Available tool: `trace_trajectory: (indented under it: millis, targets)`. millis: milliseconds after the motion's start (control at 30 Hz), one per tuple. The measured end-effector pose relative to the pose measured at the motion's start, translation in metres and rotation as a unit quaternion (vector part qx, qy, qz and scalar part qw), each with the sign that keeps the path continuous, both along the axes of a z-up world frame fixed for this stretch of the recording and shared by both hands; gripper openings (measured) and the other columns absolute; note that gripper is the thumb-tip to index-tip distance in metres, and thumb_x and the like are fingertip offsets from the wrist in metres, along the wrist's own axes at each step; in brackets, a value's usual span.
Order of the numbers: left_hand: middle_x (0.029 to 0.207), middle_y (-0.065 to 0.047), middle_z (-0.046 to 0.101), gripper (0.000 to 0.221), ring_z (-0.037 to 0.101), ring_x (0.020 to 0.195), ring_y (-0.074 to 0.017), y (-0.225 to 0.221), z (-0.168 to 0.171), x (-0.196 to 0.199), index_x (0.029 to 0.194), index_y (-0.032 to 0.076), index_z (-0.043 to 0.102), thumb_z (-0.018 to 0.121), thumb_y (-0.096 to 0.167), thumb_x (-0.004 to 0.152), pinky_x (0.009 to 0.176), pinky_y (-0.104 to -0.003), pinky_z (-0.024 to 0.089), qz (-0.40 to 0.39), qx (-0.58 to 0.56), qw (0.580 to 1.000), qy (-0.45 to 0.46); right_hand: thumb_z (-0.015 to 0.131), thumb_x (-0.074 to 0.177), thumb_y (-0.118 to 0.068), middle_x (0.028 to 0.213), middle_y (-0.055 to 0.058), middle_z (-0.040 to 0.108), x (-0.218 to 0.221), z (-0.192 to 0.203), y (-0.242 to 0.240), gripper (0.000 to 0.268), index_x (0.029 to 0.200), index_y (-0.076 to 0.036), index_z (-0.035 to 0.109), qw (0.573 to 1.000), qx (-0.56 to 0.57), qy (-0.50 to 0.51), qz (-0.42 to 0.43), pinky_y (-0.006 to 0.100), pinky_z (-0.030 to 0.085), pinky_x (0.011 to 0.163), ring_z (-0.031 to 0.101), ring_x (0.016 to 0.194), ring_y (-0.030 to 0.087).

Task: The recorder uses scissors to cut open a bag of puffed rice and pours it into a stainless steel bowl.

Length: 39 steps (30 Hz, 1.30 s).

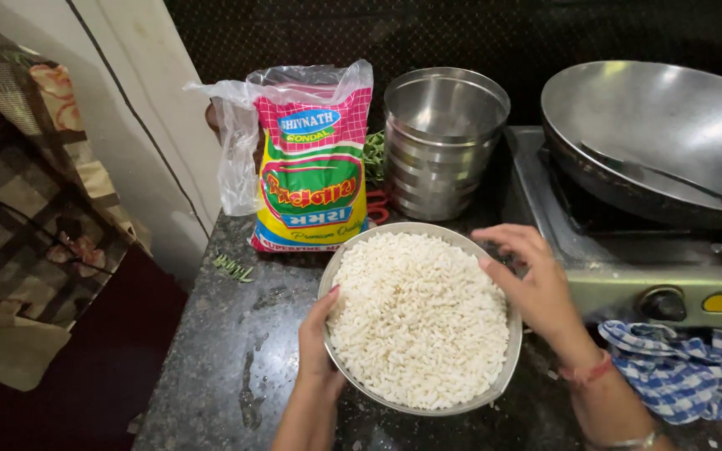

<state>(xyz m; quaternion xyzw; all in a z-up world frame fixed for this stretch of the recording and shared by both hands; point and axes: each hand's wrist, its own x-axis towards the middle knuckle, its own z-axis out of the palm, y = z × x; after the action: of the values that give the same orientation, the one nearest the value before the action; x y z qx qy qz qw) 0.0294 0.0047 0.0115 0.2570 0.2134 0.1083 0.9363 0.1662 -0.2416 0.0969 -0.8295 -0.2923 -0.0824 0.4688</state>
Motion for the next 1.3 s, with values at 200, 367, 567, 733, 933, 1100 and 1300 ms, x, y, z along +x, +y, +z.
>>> trace_trajectory:
  millis: [200,367,567,733,933,1100,1300]
  targets:
    - [0.120,-0.019,0.074,0.059,0.073,0.104,-0.0308,0.000,0.034,-0.006,0.134,0.000,0.061,0.061,0.036,0.087,0.093,-0.044,0.057,-0.023,0.010,1.000,-0.010,0.063,0.097,-0.022,0.123,0.024,0.070,0.042,-0.099,-0.015,0.044,0.130,0.008,0.065,0.725,0.335,0.582,0.153,0.040,0.061,0.088,0.070,0.105,0.030]
    - [0.121,-0.016,0.073,0.055,0.072,0.106,-0.0285,-0.003,0.017,0.005,0.132,0.000,0.063,0.060,0.038,0.092,0.095,-0.042,0.056,-0.011,0.015,0.999,-0.032,0.057,0.099,-0.025,0.111,0.022,0.074,0.050,-0.120,-0.029,0.044,0.129,0.007,0.063,0.744,0.331,0.568,0.124,0.045,0.059,0.086,0.074,0.095,0.030]
    - [0.122,-0.015,0.073,0.051,0.071,0.107,-0.0273,-0.005,0.016,0.006,0.131,-0.001,0.064,0.055,0.038,0.098,0.096,-0.041,0.055,0.008,0.033,0.995,-0.096,0.051,0.100,-0.026,0.122,0.018,0.071,0.010,-0.086,-0.023,0.045,0.135,0.001,0.060,0.770,0.311,0.552,0.077,0.043,0.056,0.093,0.070,0.105,0.026]
    - [0.128,-0.013,0.071,0.053,0.069,0.113,-0.0255,-0.029,0.011,0.006,0.137,0.003,0.060,0.051,0.038,0.098,0.099,-0.040,0.054,0.017,0.068,0.996,-0.048,0.047,0.100,-0.036,0.121,0.024,0.071,0.017,-0.079,-0.033,0.055,0.132,0.006,0.062,0.732,0.310,0.606,0.030,0.043,0.055,0.091,0.069,0.104,0.033]
    - [0.129,-0.020,0.069,0.061,0.069,0.113,-0.0325,-0.023,0.026,0.006,0.139,0.000,0.056,0.044,0.043,0.098,0.100,-0.045,0.054,-0.026,0.015,0.995,-0.097,0.051,0.096,-0.031,0.137,0.010,0.066,0.015,-0.072,-0.023,0.053,0.145,-0.010,0.052,0.767,0.307,0.544,0.145,0.041,0.052,0.102,0.066,0.119,0.020]
    - [0.135,-0.013,0.067,0.055,0.066,0.119,-0.0254,-0.019,0.028,0.009,0.143,0.006,0.055,0.049,0.036,0.098,0.102,-0.042,0.052,0.015,0.067,0.996,-0.060,0.048,0.098,-0.038,0.134,0.020,0.069,0.015,-0.067,-0.022,0.061,0.141,0.004,0.054,0.739,0.302,0.594,0.099,0.043,0.055,0.099,0.070,0.116,0.028]
    - [0.129,-0.018,0.069,0.054,0.068,0.115,-0.0290,-0.014,0.012,0.012,0.138,0.005,0.058,0.057,0.035,0.093,0.098,-0.043,0.056,-0.002,0.042,0.999,-0.003,0.051,0.104,-0.043,0.131,0.025,0.065,0.038,-0.109,-0.027,0.064,0.140,0.010,0.054,0.699,0.334,0.606,0.177,0.045,0.054,0.097,0.067,0.112,0.031]
